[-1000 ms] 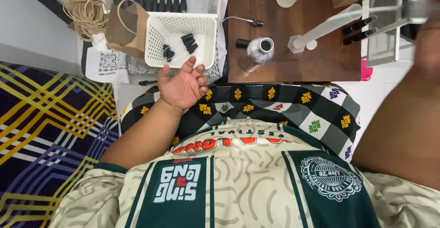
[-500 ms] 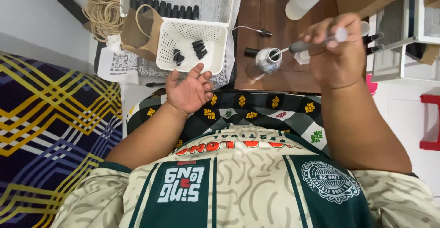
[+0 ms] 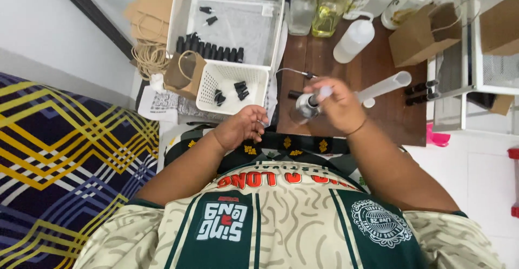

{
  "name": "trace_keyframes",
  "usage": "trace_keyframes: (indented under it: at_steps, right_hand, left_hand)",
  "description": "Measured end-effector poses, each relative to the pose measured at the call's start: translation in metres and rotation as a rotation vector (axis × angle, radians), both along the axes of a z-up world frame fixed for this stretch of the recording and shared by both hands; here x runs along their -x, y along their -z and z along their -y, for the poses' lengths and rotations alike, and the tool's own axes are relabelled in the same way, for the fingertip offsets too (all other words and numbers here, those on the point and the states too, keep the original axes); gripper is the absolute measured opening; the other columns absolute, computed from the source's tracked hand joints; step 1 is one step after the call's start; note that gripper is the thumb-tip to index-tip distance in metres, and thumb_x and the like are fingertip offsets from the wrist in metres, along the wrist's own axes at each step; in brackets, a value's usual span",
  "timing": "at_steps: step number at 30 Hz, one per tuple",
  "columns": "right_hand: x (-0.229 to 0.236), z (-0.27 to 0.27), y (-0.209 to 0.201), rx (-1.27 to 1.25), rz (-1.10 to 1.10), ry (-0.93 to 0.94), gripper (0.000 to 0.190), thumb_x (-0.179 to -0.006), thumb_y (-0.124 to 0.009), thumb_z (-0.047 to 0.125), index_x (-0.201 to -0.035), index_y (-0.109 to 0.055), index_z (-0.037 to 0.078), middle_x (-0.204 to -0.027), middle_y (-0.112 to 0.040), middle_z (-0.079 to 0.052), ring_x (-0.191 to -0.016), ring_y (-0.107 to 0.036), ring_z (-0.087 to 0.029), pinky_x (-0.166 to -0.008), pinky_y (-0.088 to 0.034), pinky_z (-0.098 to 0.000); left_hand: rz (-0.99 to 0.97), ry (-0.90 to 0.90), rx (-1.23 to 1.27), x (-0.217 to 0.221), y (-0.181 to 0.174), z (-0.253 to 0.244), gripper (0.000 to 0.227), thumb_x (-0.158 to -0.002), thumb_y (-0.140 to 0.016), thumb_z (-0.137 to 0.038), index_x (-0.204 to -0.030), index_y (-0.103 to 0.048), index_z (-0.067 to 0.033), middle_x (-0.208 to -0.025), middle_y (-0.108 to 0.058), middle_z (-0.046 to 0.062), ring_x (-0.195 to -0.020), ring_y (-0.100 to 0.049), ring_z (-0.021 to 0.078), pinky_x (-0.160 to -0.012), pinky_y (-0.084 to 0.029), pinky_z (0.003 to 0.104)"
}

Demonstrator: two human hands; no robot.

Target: Assembling small perfume bottles by attaching spray nozzles and filling them using a syringe.

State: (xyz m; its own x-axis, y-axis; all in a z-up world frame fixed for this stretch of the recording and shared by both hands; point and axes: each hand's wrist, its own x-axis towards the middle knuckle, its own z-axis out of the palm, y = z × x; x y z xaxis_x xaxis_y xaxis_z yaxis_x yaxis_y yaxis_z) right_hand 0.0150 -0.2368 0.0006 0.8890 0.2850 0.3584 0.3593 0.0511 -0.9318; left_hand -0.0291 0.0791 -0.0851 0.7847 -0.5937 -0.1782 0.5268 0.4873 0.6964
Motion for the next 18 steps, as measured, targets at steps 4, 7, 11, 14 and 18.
trace_keyframes:
  at_steps: [4,7,11,14,18]
  right_hand:
    - [0.002,-0.003,0.019,0.311,0.133,-0.043,0.031,-0.095,-0.062,0.009,-0.126,-0.065,0.006,-0.118,-0.071,-0.018,-0.129,-0.058,-0.040,-0.114,-0.037,-0.0537]
    - [-0.012,0.007,0.043,0.442,0.242,-0.031,0.029,-0.092,-0.068,0.019,-0.120,-0.070,0.012,-0.123,-0.072,-0.011,-0.127,-0.059,-0.038,-0.113,-0.037,-0.0526]
    - [-0.020,0.010,0.075,0.475,0.314,0.012,0.033,-0.086,-0.073,0.019,-0.118,-0.071,0.016,-0.126,-0.069,-0.009,-0.123,-0.060,-0.037,-0.110,-0.039,-0.0530]
    - [-0.019,0.008,0.087,0.464,0.254,-0.023,0.032,-0.088,-0.072,0.027,-0.119,-0.073,0.020,-0.120,-0.070,-0.006,-0.120,-0.062,-0.035,-0.107,-0.040,-0.0525]
    - [-0.022,0.004,0.094,0.376,0.259,-0.032,0.029,-0.095,-0.067,0.044,-0.108,-0.074,0.020,-0.116,-0.071,-0.008,-0.111,-0.065,-0.037,-0.103,-0.044,-0.0510]
  left_hand:
    - [0.494,0.172,-0.670,-0.024,-0.032,0.020,0.044,-0.091,-0.075,-0.019,-0.132,-0.061,-0.0115,-0.114,-0.068,0.010,-0.093,-0.067,0.0220,-0.074,-0.061,0.034]
    - [0.760,0.332,-1.067,-0.039,-0.091,0.044,0.053,-0.085,-0.076,-0.044,-0.131,-0.061,-0.0223,-0.119,-0.071,0.004,-0.103,-0.072,0.0252,-0.084,-0.063,0.037]
    - [0.912,0.319,-1.226,-0.045,-0.132,0.083,0.053,-0.087,-0.070,-0.051,-0.129,-0.060,-0.0215,-0.121,-0.071,0.003,-0.107,-0.073,0.0273,-0.089,-0.060,0.042]
    - [1.040,0.354,-1.349,-0.042,-0.130,0.105,0.058,-0.090,-0.063,-0.055,-0.138,-0.055,-0.0235,-0.128,-0.066,0.008,-0.109,-0.071,0.0353,-0.091,-0.057,0.049]
    - [1.192,0.184,-1.430,-0.041,-0.113,0.119,0.053,-0.087,-0.070,-0.053,-0.132,-0.056,-0.0290,-0.113,-0.068,0.008,-0.097,-0.073,0.0374,-0.082,-0.060,0.051]
